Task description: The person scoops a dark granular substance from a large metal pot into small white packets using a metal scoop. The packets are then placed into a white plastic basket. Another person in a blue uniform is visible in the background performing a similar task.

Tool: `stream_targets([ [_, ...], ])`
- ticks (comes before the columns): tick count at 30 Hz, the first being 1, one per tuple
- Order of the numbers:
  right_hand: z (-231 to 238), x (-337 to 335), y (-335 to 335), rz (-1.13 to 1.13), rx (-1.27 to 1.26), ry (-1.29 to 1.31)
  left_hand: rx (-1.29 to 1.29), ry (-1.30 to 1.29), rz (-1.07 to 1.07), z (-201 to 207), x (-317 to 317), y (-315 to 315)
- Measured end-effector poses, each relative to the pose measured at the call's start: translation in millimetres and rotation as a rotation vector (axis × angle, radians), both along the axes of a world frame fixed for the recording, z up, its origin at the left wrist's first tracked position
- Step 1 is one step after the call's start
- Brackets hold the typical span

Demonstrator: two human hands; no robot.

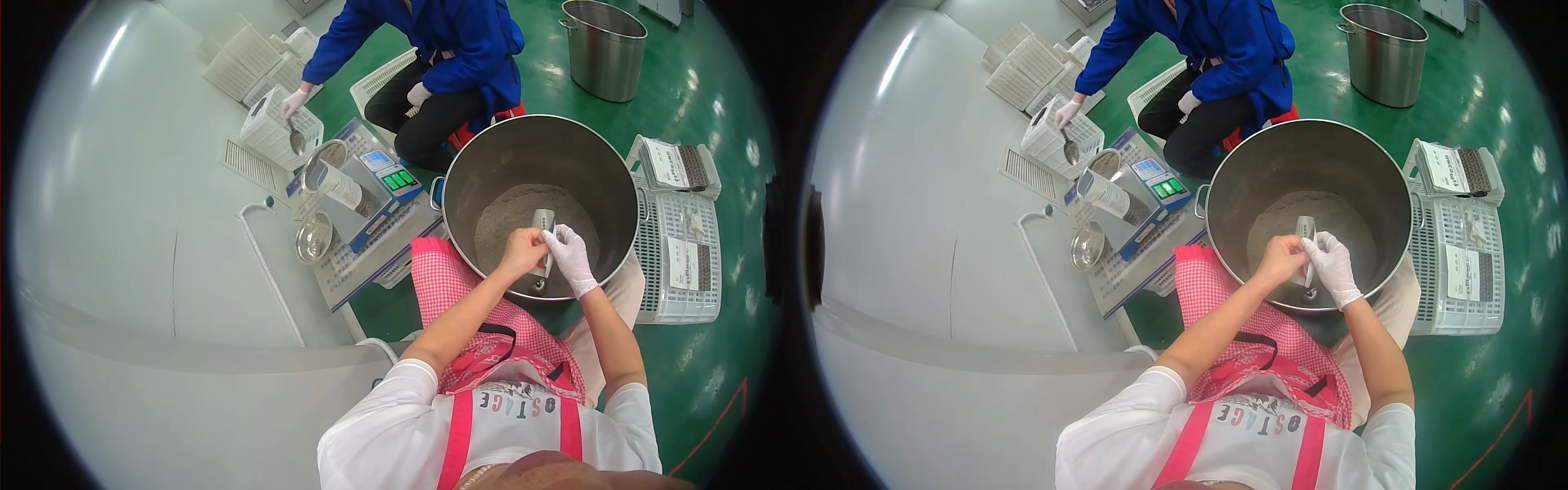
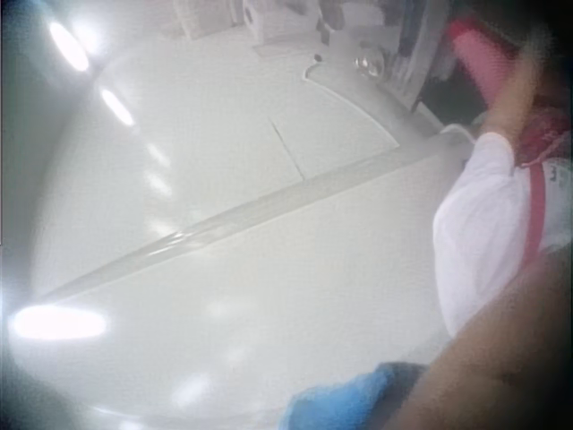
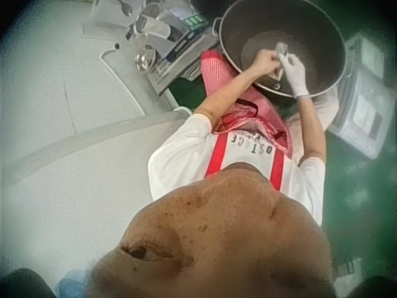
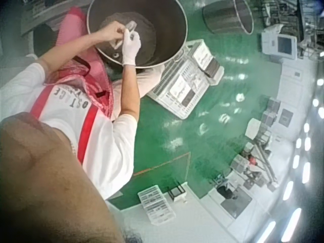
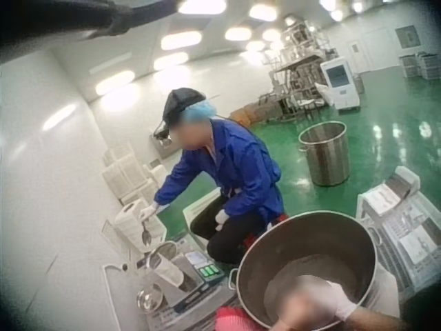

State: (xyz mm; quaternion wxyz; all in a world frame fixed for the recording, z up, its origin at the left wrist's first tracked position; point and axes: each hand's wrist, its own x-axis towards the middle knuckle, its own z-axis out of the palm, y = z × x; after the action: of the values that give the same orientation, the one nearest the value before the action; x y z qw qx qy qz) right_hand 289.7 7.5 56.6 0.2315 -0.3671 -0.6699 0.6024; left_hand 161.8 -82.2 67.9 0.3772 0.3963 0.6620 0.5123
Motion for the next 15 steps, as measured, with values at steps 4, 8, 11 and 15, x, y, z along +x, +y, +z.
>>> stream_targets([
  [4,-30.2,-0.5,6.8,-0.12,-0.046,0.135,0.007,-0.232,-0.025,-2.8,-12.8,7.8],
  [8,-35.5,-5.9,-3.4,-0.122,-0.238,0.312,0.138,0.36,0.168,2.4,0.9,7.9],
  [11,-90.9,-25.0,11.0,-0.164,-0.209,0.348,0.301,0.739,0.208,2.1,25.9,20.6],
  [15,-89.0,-34.7,7.3,-0.211,-0.071,0.227,0.305,0.772,0.248,5.5,32.0,14.6],
])
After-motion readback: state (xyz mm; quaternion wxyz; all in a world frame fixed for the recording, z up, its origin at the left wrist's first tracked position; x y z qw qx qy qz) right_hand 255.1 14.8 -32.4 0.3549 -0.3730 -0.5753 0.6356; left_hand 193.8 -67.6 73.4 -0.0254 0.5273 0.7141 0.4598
